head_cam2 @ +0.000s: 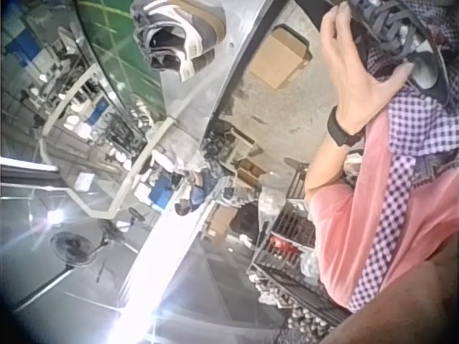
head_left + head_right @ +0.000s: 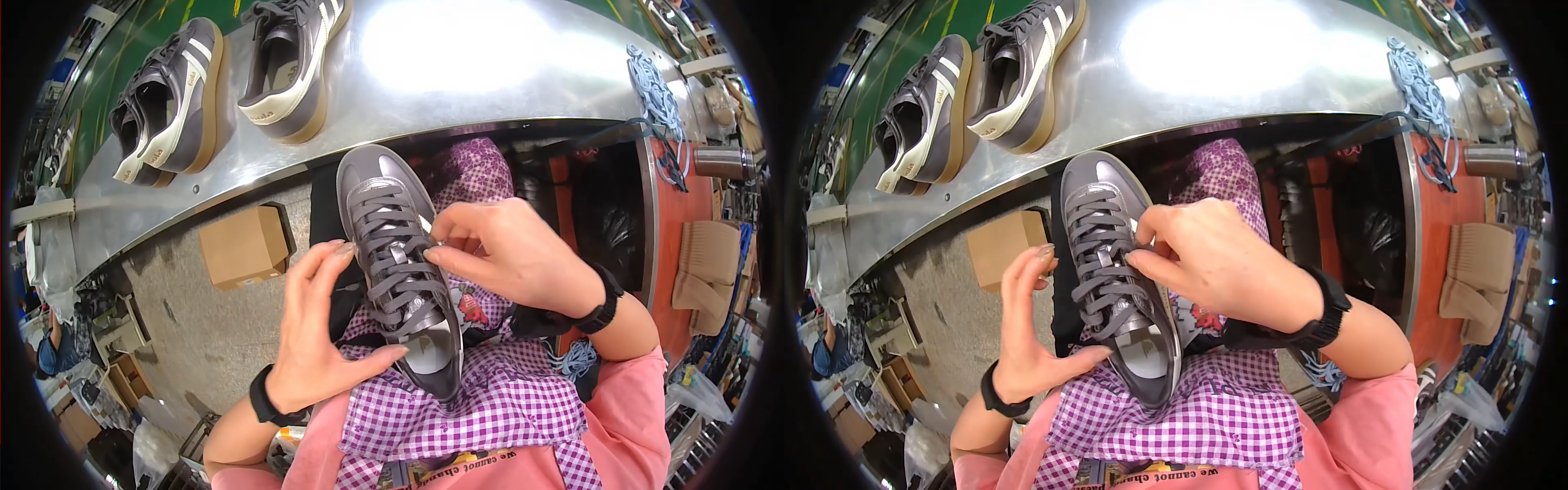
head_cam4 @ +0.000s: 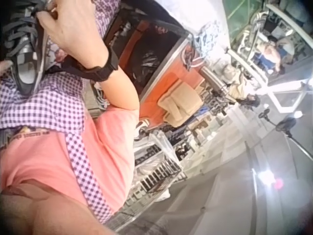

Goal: The recorder is lacing a pair of athletic shoes at a production station.

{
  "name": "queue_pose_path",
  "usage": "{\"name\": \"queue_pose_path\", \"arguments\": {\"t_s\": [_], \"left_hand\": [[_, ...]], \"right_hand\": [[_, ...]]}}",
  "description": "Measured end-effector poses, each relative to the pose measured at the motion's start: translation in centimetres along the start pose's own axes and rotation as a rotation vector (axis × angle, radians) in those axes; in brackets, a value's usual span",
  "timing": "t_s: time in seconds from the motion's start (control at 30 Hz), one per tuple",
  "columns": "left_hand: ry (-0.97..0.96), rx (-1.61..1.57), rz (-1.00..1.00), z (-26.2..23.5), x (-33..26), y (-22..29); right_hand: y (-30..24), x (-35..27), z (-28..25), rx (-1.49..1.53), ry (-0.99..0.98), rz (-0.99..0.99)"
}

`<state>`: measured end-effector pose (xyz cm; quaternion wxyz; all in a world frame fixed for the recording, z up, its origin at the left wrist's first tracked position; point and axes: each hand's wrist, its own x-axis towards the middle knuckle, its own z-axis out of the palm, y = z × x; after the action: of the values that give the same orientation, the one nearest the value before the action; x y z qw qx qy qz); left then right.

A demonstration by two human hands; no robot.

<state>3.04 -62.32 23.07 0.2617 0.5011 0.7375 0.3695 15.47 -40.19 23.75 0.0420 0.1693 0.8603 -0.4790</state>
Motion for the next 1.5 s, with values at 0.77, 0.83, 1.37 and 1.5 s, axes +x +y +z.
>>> {"name": "queue_pose_path", "arguments": {"t_s": [0.77,0.83,1.37,1.5], "left_hand": [[0.23,-0.015,-0.132,0.9,3.1,-0.7],[0.251,0.009,-0.081,1.1,3.5,-0.6],[0.19,0.319,0.192,-0.2,6.3,0.3],[0.196,0.001,-0.082,0.5,4.8,-0.4]], "right_hand": [[0.5,-0.8,1.3,0.288,0.026,0.215],[0.4,-1.0,1.9,0.336,0.064,0.24],[-0.1,-4.2,2.9,0.127,0.178,-0.062],[-0.3,-4.5,2.9,0.019,0.157,-0.159]]}}
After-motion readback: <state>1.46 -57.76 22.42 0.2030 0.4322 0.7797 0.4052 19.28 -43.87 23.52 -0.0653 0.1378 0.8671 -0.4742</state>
